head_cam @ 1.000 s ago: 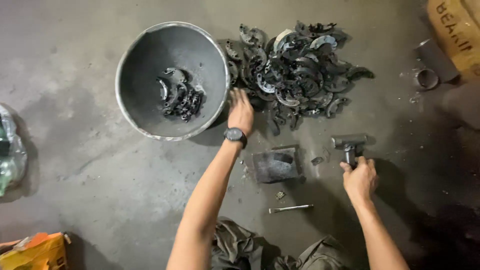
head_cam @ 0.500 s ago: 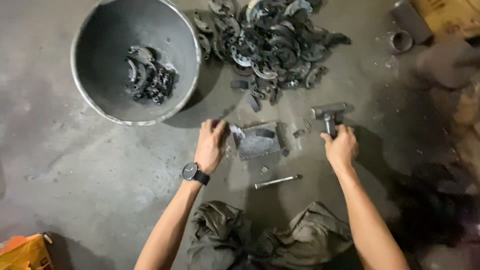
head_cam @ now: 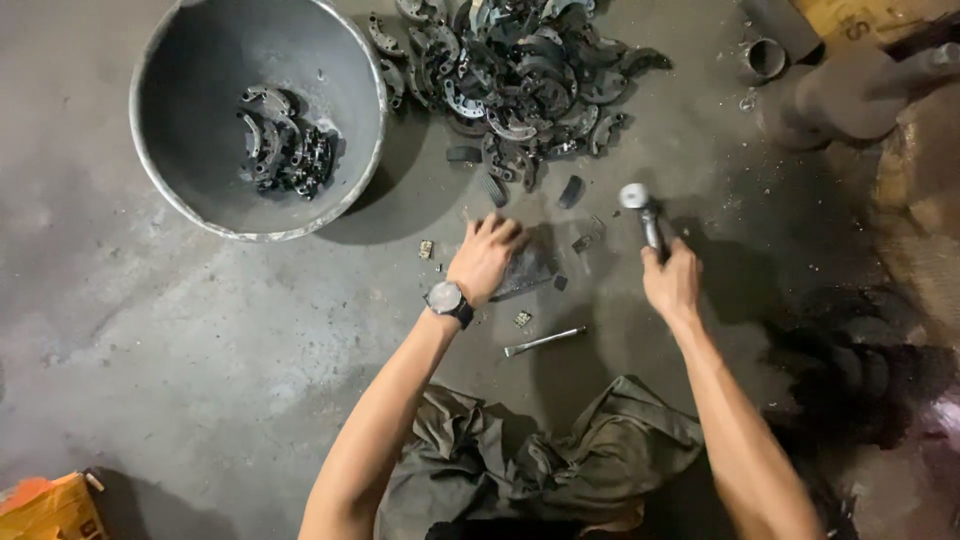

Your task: The recorder is cleaning and sorting used brake shoe components on a workshop floor using a hammer and a metal block.

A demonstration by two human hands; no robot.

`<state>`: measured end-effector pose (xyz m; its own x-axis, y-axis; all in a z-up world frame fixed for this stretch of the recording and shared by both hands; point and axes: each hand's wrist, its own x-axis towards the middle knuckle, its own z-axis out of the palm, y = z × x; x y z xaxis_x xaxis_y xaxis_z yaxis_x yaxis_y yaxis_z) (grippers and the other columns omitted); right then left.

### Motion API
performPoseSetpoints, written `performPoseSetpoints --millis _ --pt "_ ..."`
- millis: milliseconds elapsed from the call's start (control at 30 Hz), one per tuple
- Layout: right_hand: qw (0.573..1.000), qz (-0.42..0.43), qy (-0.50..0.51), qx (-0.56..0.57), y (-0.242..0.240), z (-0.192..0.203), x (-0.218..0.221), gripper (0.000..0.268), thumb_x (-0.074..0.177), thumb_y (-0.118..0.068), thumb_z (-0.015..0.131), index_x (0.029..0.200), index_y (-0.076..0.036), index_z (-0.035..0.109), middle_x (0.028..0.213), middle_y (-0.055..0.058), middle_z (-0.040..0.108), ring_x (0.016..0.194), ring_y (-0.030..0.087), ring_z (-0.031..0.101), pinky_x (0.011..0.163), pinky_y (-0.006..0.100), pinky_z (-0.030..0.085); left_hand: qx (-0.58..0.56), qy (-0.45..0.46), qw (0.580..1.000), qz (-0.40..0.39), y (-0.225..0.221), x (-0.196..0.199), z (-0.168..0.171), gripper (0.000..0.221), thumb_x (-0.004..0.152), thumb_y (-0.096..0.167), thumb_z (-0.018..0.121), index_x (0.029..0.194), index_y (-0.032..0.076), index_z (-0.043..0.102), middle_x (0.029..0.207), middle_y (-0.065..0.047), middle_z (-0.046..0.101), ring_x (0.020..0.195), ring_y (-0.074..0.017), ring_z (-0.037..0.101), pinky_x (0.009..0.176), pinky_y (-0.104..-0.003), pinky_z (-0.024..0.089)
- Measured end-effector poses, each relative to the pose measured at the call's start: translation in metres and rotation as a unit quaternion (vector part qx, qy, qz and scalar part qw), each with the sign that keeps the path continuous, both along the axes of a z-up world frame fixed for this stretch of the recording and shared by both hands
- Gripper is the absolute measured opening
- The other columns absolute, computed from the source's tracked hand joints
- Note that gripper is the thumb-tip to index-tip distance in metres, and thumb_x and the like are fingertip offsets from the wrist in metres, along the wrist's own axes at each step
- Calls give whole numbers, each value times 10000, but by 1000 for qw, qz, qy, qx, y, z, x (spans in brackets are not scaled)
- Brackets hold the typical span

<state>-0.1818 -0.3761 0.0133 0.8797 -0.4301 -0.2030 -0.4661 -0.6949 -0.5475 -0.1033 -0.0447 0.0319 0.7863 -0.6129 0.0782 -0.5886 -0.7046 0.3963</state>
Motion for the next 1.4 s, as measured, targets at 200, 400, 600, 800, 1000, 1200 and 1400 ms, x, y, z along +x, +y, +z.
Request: performPoseSetpoints --millis 200,400,600,800,1000,1200,1400 --pt "977 -3 6 213 94 39 -41 283 1011 -312 621 977 -35 572 698 114 596 527 228 577 462 464 500 -88 -42 988 118 9 -50 3 571 792 154 618 1358 80 626 1304 -116 613 1188 -306 542 1019 -480 399" --pt "987 154 -33 37 123 73 -33 351 1014 -345 652 1008 7 639 734 218 685 636 337 661 562 469 502 -102 39 973 204 -10 -80 4 474 859 387 741 1197 67 648 1108 -144 626 1067 -348 549 972 -544 377" --pt "959 115 -159 205 132 132 -41 310 1036 -304 606 1121 -6 611 781 114 680 585 222 650 516 375 518 -131 29 971 196 -8 -81 -10 400 875 314 723 1190 73 665 1135 -119 636 1084 -335 550 949 -492 398" --pt "961 207 -147 106 136 84 -40 274 1091 -280 639 1109 -10 598 775 115 636 567 227 594 514 391 479 -174 25 967 184 -7 -88 -18 334 912 265 723 1165 51 677 1154 -111 645 1071 -323 561 907 -451 407" --pt "983 172 -26 58 135 151 -15 227 1045 -224 624 1051 -3 571 738 110 638 502 219 593 415 360 488 -190 23 967 171 -5 -85 -19 338 908 230 722 1182 39 677 1166 -118 644 1075 -322 565 911 -443 422" --pt "906 179 -346 164 131 93 -31 176 1089 -160 560 1088 14 585 809 100 650 616 154 636 512 301 553 -200 20 964 173 -2 -84 -10 348 905 209 714 1200 28 677 1169 -125 637 1082 -327 567 927 -446 433" --pt "975 189 -24 110 126 101 -15 252 1051 -223 573 1148 9 582 753 128 671 533 200 629 430 326 523 -207 26 962 178 -3 -84 -15 342 895 214 728 1171 17 678 1145 -134 633 1070 -344 563 911 -446 437"
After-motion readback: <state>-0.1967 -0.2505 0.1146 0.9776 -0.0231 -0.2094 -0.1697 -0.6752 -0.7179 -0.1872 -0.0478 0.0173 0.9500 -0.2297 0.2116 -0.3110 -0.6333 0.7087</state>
